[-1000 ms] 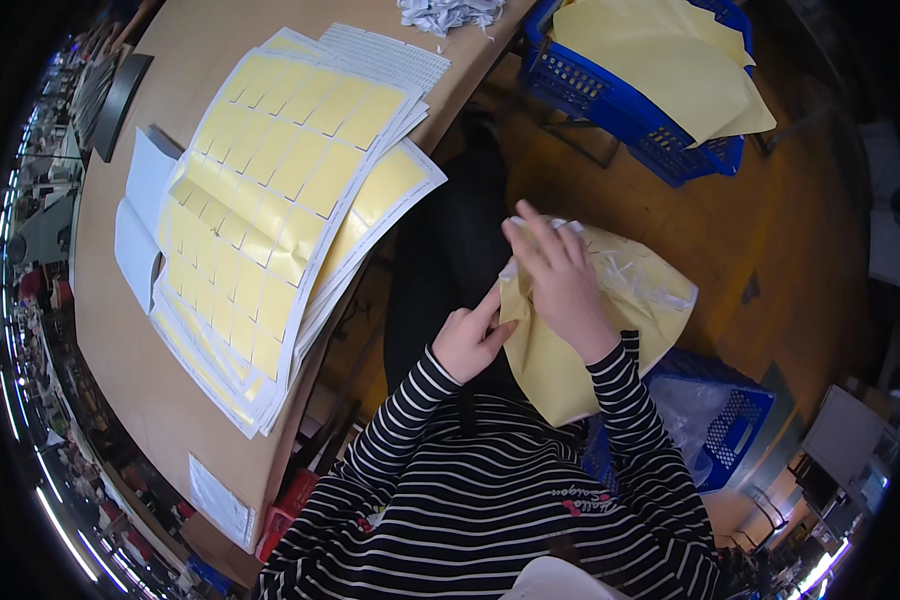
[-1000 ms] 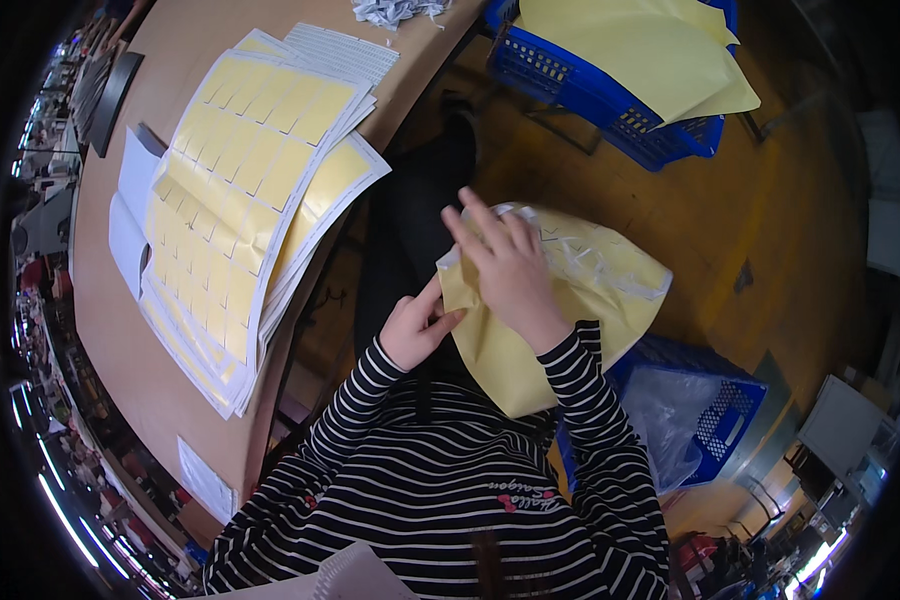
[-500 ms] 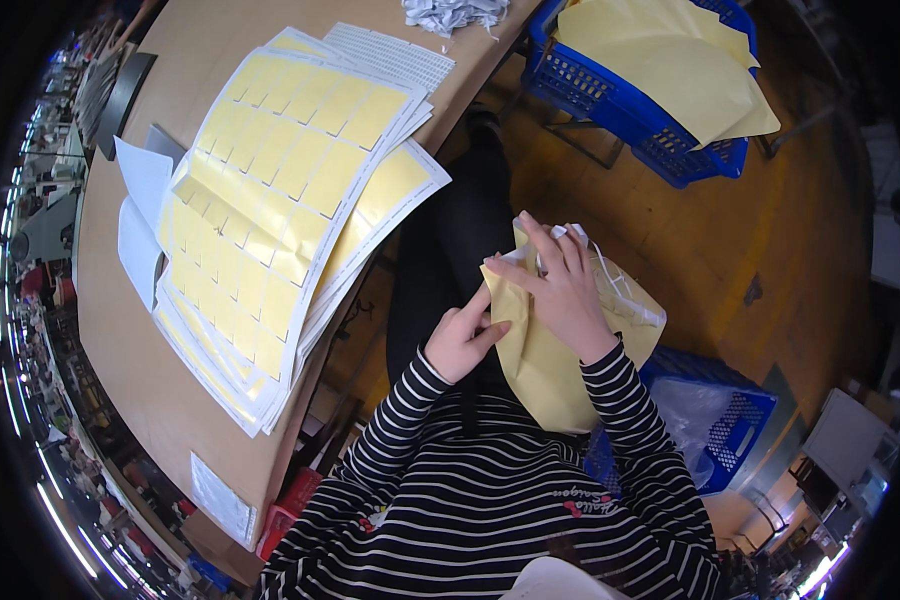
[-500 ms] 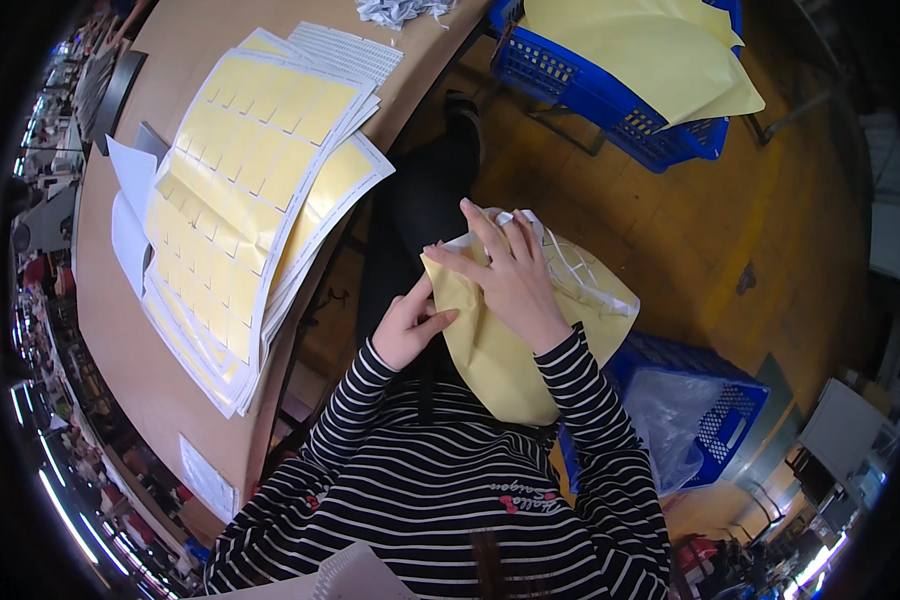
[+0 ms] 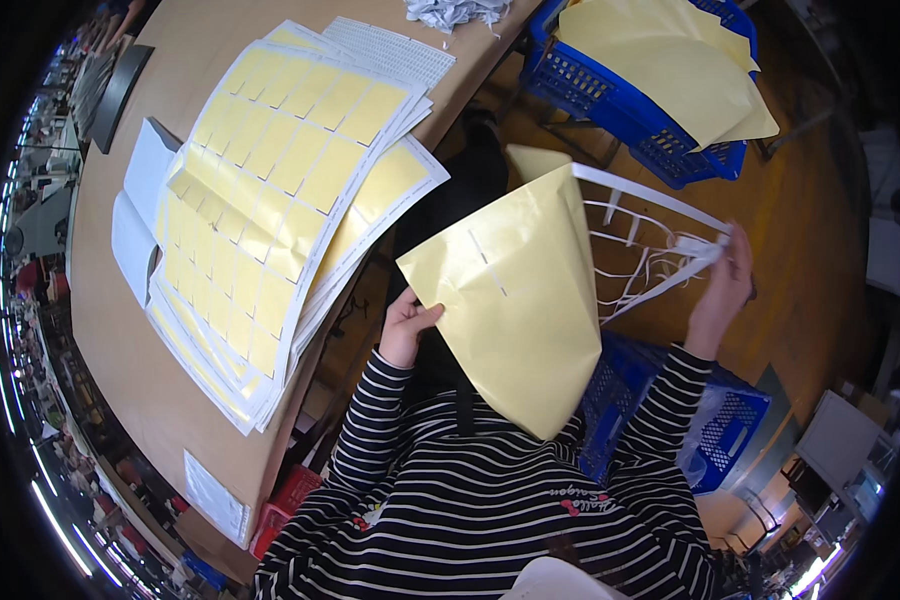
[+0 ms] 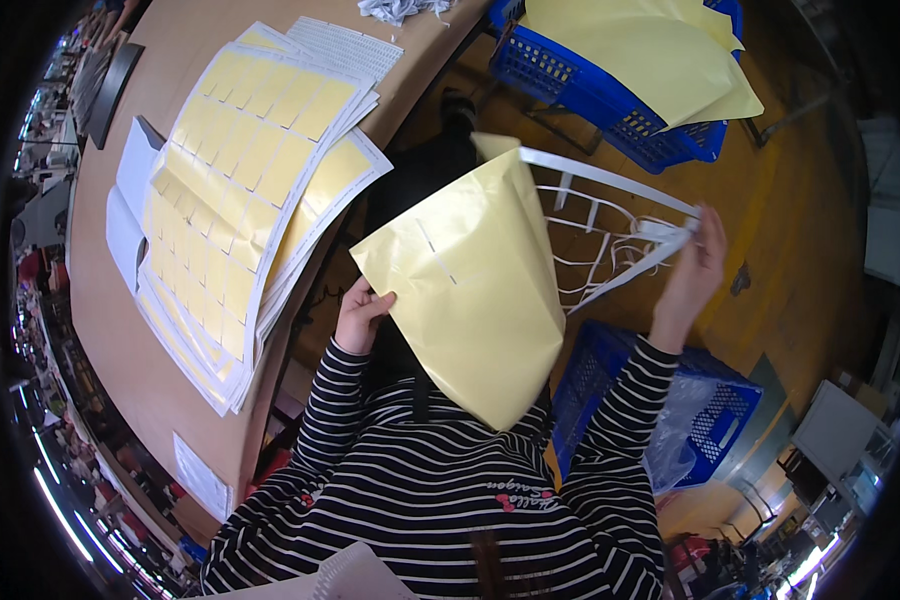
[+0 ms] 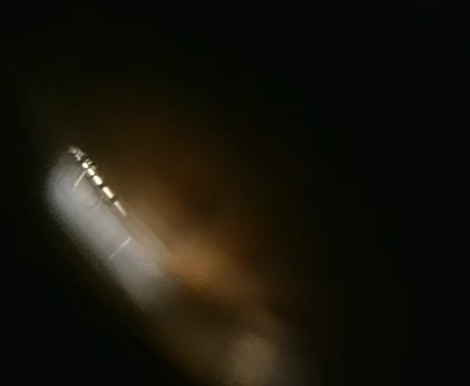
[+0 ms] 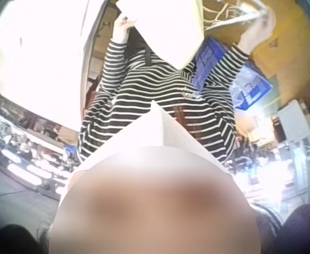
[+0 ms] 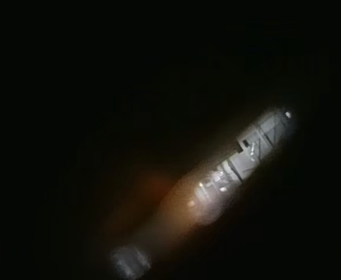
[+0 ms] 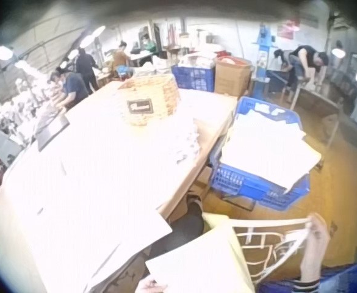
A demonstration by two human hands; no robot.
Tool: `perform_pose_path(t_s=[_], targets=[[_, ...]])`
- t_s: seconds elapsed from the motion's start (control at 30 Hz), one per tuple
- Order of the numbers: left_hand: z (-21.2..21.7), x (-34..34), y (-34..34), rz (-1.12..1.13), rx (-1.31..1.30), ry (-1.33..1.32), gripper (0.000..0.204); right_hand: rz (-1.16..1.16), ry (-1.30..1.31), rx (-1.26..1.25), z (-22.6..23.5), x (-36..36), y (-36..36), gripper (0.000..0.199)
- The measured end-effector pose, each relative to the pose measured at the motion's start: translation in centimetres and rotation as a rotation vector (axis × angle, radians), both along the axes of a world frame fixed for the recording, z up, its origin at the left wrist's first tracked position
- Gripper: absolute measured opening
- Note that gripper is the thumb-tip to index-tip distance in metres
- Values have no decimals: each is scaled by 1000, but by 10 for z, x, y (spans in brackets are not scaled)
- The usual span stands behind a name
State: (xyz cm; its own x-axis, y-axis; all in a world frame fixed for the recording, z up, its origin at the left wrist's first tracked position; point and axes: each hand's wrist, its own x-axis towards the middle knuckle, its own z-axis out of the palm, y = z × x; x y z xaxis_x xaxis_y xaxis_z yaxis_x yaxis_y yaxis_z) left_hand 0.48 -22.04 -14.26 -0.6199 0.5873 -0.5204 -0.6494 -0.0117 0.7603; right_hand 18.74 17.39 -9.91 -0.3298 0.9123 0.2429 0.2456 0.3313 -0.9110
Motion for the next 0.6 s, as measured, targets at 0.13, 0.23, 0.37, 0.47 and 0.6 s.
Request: perform_pose_path(t_s=[0.13,0.23,0.37,0.47,0.6], targets=[[-10,-5,-9,5,-14,-48,42,-147,665,-559,13,69,51,37],[-9,-3,-1,0,0,-87,39,-6,782,-462,31,80,52,32],[-9,1,28,32,-21,-70,33,-485,214,289,24,21,-19,38],[-13,0,47,96,-86,10,30,71,-419,850,14,-21,-92,46],[-19,-4,53,76,-133,159,27,1152,-631,660,-18,-66,-160,64]])
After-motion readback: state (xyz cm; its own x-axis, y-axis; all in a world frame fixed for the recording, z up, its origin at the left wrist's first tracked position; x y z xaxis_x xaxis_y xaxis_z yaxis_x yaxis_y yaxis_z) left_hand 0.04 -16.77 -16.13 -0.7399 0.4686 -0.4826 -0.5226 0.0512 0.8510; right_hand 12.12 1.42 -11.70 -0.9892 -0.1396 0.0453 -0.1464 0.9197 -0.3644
